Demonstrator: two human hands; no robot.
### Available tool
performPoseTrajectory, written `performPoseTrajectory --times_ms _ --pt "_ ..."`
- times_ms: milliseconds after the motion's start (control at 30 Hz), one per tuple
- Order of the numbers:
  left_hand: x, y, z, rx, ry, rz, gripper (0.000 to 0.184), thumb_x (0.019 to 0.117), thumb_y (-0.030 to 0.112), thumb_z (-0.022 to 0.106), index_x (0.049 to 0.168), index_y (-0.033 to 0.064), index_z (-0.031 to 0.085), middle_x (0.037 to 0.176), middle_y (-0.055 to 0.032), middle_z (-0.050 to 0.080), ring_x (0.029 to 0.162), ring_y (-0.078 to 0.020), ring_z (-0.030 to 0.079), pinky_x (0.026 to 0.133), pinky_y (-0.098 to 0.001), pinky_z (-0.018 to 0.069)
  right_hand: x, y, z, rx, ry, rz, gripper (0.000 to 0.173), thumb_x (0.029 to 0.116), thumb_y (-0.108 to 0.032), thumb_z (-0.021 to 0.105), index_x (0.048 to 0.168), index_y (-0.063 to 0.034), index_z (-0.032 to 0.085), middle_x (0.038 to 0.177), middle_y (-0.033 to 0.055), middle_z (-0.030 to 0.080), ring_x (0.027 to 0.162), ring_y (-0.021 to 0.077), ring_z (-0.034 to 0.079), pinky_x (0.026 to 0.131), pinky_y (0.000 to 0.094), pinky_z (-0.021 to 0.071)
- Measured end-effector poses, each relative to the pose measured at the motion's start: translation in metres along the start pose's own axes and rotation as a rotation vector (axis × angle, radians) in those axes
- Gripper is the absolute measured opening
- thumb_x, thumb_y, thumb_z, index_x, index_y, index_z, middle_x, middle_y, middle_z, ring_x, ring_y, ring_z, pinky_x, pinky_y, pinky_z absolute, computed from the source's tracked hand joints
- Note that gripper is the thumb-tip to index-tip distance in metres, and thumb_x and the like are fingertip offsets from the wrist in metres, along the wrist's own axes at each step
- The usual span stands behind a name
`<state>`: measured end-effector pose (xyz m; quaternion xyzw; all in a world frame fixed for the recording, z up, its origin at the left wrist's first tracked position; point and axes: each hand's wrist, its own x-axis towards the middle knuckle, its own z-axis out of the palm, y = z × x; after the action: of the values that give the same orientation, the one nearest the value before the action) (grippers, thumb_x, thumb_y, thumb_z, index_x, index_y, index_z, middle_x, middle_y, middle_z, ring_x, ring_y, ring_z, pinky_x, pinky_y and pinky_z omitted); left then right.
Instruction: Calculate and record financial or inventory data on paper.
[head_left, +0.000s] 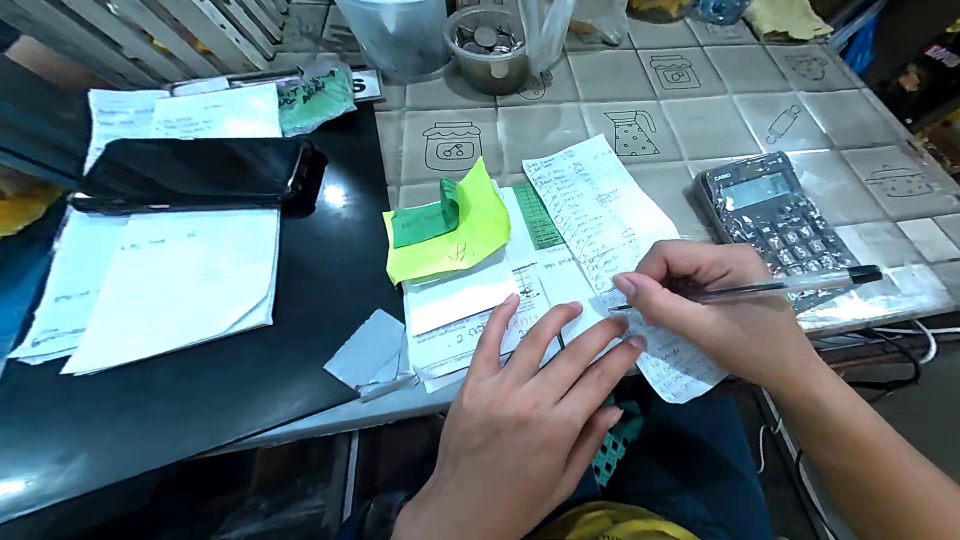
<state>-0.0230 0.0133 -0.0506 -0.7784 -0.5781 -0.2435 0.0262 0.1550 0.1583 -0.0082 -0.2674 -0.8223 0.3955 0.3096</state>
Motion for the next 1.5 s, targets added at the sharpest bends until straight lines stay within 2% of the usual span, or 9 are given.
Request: performPoseTrajectory --times_ms 133,300,467,800,900,1067,1167,1300,1500 --pt "-0.001 0.0 0.001 0.001 0.0 0.001 0.042 0.1034 0.047 0.048 0.141 0.0363 0.061 0.15 0.0142 0.056 0.146 -0.0206 0.042 0.12 -0.062 0.0223 0.002 0.0 -0.005 -0.205 0.081 -0.058 0.019 0.0982 -0.018 0.064 0.08 -0.0119 0.067 0.065 -0.0083 0.058 0.055 -0.0044 0.052 0.047 0.0126 0.0399" --pt "0.0 0.0 0.0 0.008 0.003 0.002 0.041 0.1032 0.047 0.048 0.14 0.0357 0.062 0.148 0.0137 0.057 0.146 -0.0202 0.043 0.12 -0.0617 0.023 -0.003 -0.004 -0.003 -0.023 0.003 0.022 0.021 0.0982 -0.018 0.066 0.078 -0.0128 0.066 0.062 -0.0076 0.058 0.051 -0.0014 0.053 0.042 0.0138 0.0411" --pt "-0.001 0.0 0.001 0.013 0.008 0.004 0.042 0.1033 0.046 0.048 0.141 0.0349 0.061 0.143 0.009 0.061 0.143 -0.021 0.045 0.121 -0.0618 0.0227 0.0 -0.003 -0.01 -0.16 0.107 -0.005 0.02 0.0984 -0.017 0.063 0.079 -0.0129 0.065 0.063 -0.0086 0.056 0.053 -0.0039 0.051 0.044 0.0126 0.038" --pt "-0.001 0.0 0.0 0.014 0.01 0.003 0.041 0.1035 0.047 0.048 0.14 0.035 0.062 0.141 0.0085 0.061 0.142 -0.0207 0.046 0.12 -0.0609 0.0229 -0.01 -0.001 -0.005 0.107 0.011 0.068 0.021 0.0985 -0.017 0.063 0.078 -0.0127 0.065 0.064 -0.007 0.06 0.054 -0.0008 0.056 0.045 0.0137 0.0445" --pt "-0.001 0.0 0.0 0.014 0.013 0.007 0.041 0.1032 0.047 0.048 0.14 0.0351 0.062 0.142 0.0076 0.061 0.142 -0.0213 0.046 0.12 -0.061 0.0229 -0.007 0.007 -0.012 0.279 0.09 0.107 0.023 0.1022 -0.015 0.059 0.08 -0.0133 0.065 0.067 -0.0074 0.061 0.056 -0.0013 0.056 0.049 0.0124 0.0472" --pt "-0.001 0.0 0.001 0.02 0.016 0.008 0.041 0.103 0.047 0.049 0.14 0.0357 0.062 0.142 0.0079 0.061 0.142 -0.0206 0.047 0.12 -0.0612 0.0233 0.001 0.012 -0.023 0.682 0.278 0.305 0.031 0.1066 -0.02 0.049 0.08 -0.0157 0.064 0.067 -0.0038 0.059 0.049 -0.0002 0.047 0.045 0.0127 0.0401" --pt "-0.001 0.0 0.001 0.02 0.018 0.009 0.042 0.103 0.047 0.049 0.141 0.0356 0.062 0.142 0.0078 0.061 0.142 -0.0207 0.047 0.12 -0.0608 0.0238 -0.002 0.011 -0.018 0.528 0.237 0.234 0.029 0.1066 -0.02 0.05 0.081 -0.0151 0.062 0.068 -0.0047 0.059 0.052 0.0006 0.05 0.047 0.014 0.0419" --pt "-0.001 0.0 0.0 0.013 0.021 0.007 0.041 0.1026 0.047 0.05 0.139 0.0353 0.063 0.142 0.0075 0.061 0.141 -0.0206 0.047 0.12 -0.0604 0.0242 -0.011 0.005 -0.004 0.128 0.064 0.01 0.019 0.0994 -0.015 0.064 0.081 -0.0095 0.067 0.066 -0.0061 0.061 0.055 -0.0007 0.058 0.047 0.0142 0.0478" --pt "-0.001 0.0 0.001 0.008 0.023 0.003 0.04 0.1025 0.048 0.05 0.138 0.0355 0.064 0.141 0.0073 0.061 0.141 -0.0205 0.048 0.12 -0.0599 0.0246 -0.011 0.004 0.0 0.05 0.024 -0.018 0.017 0.0979 -0.016 0.067 0.082 -0.0093 0.068 0.065 -0.0064 0.062 0.056 -0.0019 0.058 0.047 0.013 0.047"
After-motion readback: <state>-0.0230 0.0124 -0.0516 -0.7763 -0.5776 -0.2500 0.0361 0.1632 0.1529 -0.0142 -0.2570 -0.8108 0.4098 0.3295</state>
